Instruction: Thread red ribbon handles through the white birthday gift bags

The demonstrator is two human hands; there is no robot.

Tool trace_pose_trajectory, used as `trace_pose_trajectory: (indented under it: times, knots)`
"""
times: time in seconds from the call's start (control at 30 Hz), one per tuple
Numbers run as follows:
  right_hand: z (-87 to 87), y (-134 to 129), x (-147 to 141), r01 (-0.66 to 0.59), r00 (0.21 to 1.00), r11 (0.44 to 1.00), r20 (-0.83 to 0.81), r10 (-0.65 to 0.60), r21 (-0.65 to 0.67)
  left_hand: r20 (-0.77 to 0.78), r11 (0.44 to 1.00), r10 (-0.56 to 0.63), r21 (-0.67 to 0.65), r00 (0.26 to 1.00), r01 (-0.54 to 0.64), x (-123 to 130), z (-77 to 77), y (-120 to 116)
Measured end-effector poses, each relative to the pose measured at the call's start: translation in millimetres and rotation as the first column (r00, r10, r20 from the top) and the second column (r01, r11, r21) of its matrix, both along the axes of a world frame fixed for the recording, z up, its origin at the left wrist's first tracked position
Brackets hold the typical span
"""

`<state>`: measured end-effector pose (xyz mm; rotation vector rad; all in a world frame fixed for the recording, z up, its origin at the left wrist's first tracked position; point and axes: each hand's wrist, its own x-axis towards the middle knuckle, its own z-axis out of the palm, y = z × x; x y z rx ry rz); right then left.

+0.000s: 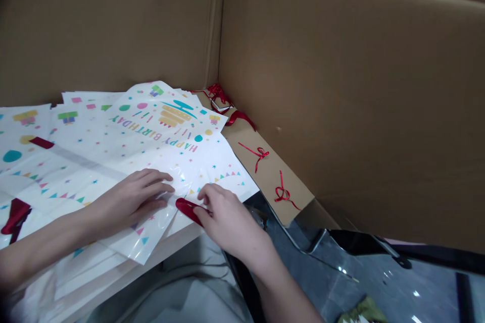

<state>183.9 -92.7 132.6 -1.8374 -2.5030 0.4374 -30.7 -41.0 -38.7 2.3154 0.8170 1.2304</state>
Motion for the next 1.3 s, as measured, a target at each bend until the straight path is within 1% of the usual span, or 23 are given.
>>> trace_pose_trajectory:
  times: [0.07,0.1,0.2,0.27,0.3,0.37,0.43,0.5,0.6,0.67,0.73,0.83,0.9,1.0,1.07,1.23,1.3]
  knots:
    - [8.7,-3,10,0.003,0.999,0.999,0.037,-0.002,-0.042,-0.012,1.000,-0.018,-0.004,1.000,0.018,-1,-0.4,0]
    - [9.1,-2,13,-0.001,0.999,0.999,0.042,0.004,-0.054,-0.015,1.000,-0.027,-0.004,1.000,0.027,-1,-0.1,0]
    - [-1.4,1,8,-0.034,0.999,0.998,0.007,0.035,-0.052,-0.029,0.999,-0.044,0.001,0.999,0.044,-3,0.4,0]
    - [-7.9,3,3,-0.056,0.998,0.998,-0.002,0.056,-0.033,-0.052,1.000,-0.026,0.011,0.998,0.027,-5,-1.4,0]
    - [-8.3,2,3,-0.058,0.998,0.998,0.010,0.058,-0.030,-0.070,1.000,-0.005,0.020,0.998,0.006,-6,-3.3,0]
    - [-3.1,-1,9,-0.042,0.998,0.998,0.053,0.045,-0.056,-0.103,0.998,0.051,0.041,0.993,-0.047,-9,-8.1,1]
    - [4.2,-5,19,-0.017,0.995,0.994,0.095,0.027,-0.108,-0.133,0.996,0.080,0.047,0.988,-0.074,-11,-13.1,2]
    - [6.1,-7,23,-0.004,0.993,0.991,0.119,0.020,-0.131,-0.154,0.997,0.069,0.038,0.986,-0.064,-13,-17.0,3]
    - [-1.1,-7,16,-0.008,0.991,0.994,0.133,0.022,-0.109,-0.177,0.998,0.056,0.018,0.983,-0.053,-17,-20.1,6]
    - [-2.5,-8,13,-0.020,0.989,0.992,0.146,0.037,-0.121,-0.201,0.998,0.060,0.009,0.978,-0.060,-21,-21.4,7]
    - [3.3,-12,19,-0.011,0.983,0.987,0.177,0.039,-0.158,-0.227,0.998,0.064,-0.003,0.972,-0.067,-25,-22.7,7]
    - [13.0,-19,32,0.037,0.973,0.982,0.232,0.007,-0.185,-0.249,0.997,0.064,-0.026,0.966,-0.073,-29,-24.7,7]
    - [10.6,-22,30,0.035,0.971,0.986,0.239,0.005,-0.164,-0.253,0.997,0.059,-0.037,0.966,-0.071,-30,-25.3,6]
    - [-1.8,-20,17,-0.041,0.972,0.993,0.224,0.066,-0.113,-0.266,0.997,0.054,-0.045,0.962,-0.068,-31,-24.2,6]
    - [-4.1,-19,14,-0.082,0.968,0.990,0.225,0.107,-0.116,-0.281,0.997,0.045,-0.054,0.959,-0.063,-35,-22.9,6]
    - [15.5,-25,40,-0.052,0.963,0.972,0.248,0.109,-0.227,-0.297,0.993,0.036,-0.094,0.954,-0.067,-42,-21.3,4]
    - [17.4,-25,39,-0.069,0.962,0.972,0.243,0.124,-0.223,-0.303,0.992,0.029,-0.106,0.953,-0.065,-41,-20.7,4]
